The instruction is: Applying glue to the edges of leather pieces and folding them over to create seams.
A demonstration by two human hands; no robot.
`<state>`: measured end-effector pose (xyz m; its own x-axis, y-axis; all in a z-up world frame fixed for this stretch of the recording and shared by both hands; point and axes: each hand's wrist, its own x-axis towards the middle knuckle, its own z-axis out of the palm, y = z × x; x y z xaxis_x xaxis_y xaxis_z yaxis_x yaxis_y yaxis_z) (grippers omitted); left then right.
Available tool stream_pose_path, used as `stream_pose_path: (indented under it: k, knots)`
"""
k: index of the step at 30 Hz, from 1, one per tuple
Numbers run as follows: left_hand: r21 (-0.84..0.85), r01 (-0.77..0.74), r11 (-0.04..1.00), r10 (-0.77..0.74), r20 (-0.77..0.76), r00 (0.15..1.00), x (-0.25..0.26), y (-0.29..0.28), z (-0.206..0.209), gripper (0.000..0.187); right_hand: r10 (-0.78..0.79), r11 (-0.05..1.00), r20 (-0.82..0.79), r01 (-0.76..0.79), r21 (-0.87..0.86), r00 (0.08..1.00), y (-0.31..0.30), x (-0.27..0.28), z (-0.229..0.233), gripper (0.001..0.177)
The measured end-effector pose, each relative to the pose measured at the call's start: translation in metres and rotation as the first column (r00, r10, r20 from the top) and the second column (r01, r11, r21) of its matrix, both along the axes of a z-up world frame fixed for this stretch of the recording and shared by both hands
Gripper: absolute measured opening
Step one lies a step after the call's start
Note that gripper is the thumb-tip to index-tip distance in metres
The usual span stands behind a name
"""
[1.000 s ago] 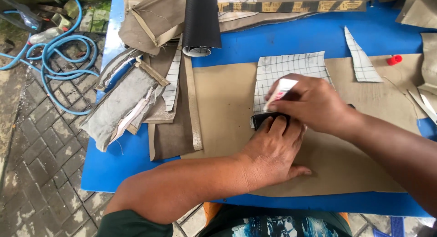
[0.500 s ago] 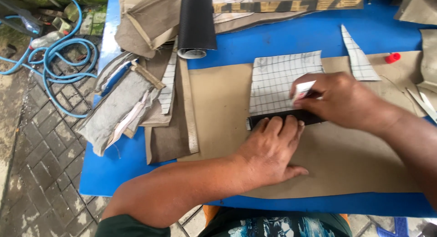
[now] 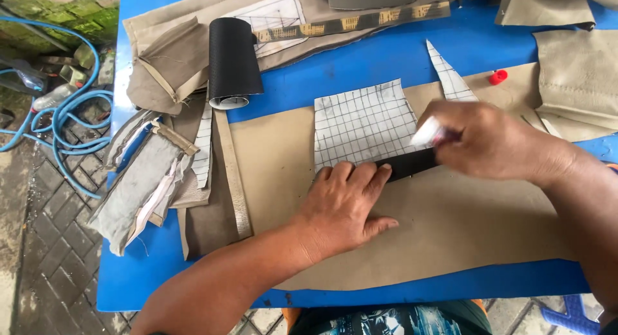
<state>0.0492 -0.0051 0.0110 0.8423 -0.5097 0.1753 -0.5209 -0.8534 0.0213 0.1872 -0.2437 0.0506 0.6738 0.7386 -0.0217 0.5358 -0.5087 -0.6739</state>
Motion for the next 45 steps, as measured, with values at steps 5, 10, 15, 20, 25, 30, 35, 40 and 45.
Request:
stream_pose_path:
  k: [5, 10, 15, 20, 25, 30, 35, 40, 45]
  knots:
    - [-0.055, -0.018, 0.998, 0.016, -0.023, 1.0, 0.006, 0.002, 0.0, 0.076, 0.192, 0.971, 0.109, -0.172, -0.168, 0.975, -0.001, 0.006, -0.014, 0.037]
    - [-0.23, 0.035, 0.972, -0.001, 0.145, 0.989, 0.02, 0.021, -0.014, 0.035, 0.16, 0.985, 0.227, -0.141, -0.097, 0.961, 0.002, 0.009, -0.014, 0.023]
    - [-0.224, -0.103, 0.969, 0.175, 0.332, 0.927, 0.034, 0.035, -0.006, 0.034, -0.019, 0.996, 0.321, 0.046, -0.079, 0.947, 0.008, 0.018, -0.043, 0.009]
    - [-0.101, -0.032, 0.994, 0.07, 0.402, 0.913, 0.027, 0.027, 0.002, 0.014, 0.06, 0.96, 0.365, 0.046, -0.276, 0.929, 0.009, 0.011, -0.026, 0.024]
    - [-0.033, -0.039, 0.999, 0.048, 0.396, 0.917, 0.02, 0.026, 0.006, 0.019, 0.141, 0.92, 0.405, 0.032, -0.391, 0.903, 0.004, 0.005, -0.023, 0.047]
    - [0.007, -0.034, 0.999, 0.027, 0.467, 0.884, 0.005, 0.023, 0.021, 0.016, 0.266, 0.91, 0.517, -0.036, -0.412, 0.814, 0.005, -0.011, -0.02, 0.029]
    - [-0.101, 0.006, 0.995, 0.007, 0.132, 0.991, -0.02, 0.002, 0.003, 0.086, 0.268, 0.904, 0.511, -0.03, -0.426, 0.817, -0.001, -0.012, -0.023, 0.037]
    - [-0.057, -0.046, 0.997, 0.055, 0.166, 0.985, -0.019, -0.004, -0.004, 0.103, 0.093, 0.994, 0.071, -0.096, 0.042, 0.993, 0.017, -0.016, 0.012, 0.06]
    - [-0.101, -0.036, 0.994, 0.05, 0.144, 0.988, -0.019, -0.003, -0.008, 0.106, -0.088, 0.972, 0.153, 0.051, 0.231, 0.984, 0.025, -0.015, -0.032, 0.031]
